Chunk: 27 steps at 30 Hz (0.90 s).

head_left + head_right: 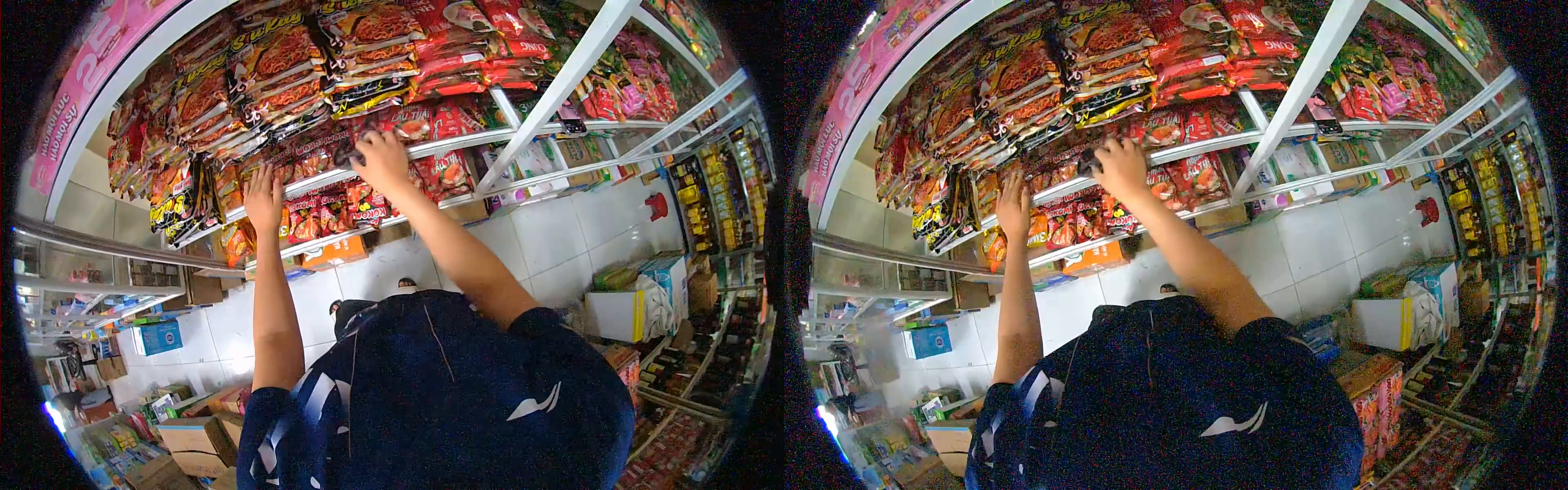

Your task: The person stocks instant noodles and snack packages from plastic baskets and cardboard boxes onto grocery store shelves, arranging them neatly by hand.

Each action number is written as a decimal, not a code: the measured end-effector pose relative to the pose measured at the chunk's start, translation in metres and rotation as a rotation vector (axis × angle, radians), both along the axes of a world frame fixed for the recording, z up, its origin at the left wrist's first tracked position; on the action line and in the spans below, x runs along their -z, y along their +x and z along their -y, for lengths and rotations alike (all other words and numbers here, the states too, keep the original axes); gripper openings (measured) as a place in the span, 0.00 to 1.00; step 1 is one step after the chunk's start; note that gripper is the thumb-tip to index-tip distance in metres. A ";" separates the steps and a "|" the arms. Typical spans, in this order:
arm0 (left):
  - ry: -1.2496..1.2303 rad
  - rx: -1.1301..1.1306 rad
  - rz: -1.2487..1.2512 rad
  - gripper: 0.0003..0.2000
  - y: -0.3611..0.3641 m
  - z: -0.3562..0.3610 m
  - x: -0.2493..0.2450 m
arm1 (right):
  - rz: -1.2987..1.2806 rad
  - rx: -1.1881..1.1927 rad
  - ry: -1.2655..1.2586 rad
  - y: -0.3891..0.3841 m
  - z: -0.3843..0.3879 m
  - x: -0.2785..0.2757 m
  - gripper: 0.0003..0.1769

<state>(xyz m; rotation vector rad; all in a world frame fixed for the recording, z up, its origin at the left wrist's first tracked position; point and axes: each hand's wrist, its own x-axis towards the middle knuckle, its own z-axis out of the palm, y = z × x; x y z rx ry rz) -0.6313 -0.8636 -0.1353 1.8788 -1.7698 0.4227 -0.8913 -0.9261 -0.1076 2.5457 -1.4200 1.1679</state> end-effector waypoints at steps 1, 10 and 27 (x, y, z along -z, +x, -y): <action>-0.005 -0.002 -0.021 0.19 0.000 0.000 0.000 | 0.008 -0.016 0.013 -0.012 0.006 0.000 0.15; -0.078 -0.022 0.042 0.20 0.002 0.000 0.005 | -0.039 0.582 0.035 -0.158 0.090 -0.011 0.15; -0.141 -0.060 0.115 0.17 0.004 0.006 0.011 | 2.085 -0.438 1.273 -0.030 -0.002 0.138 0.16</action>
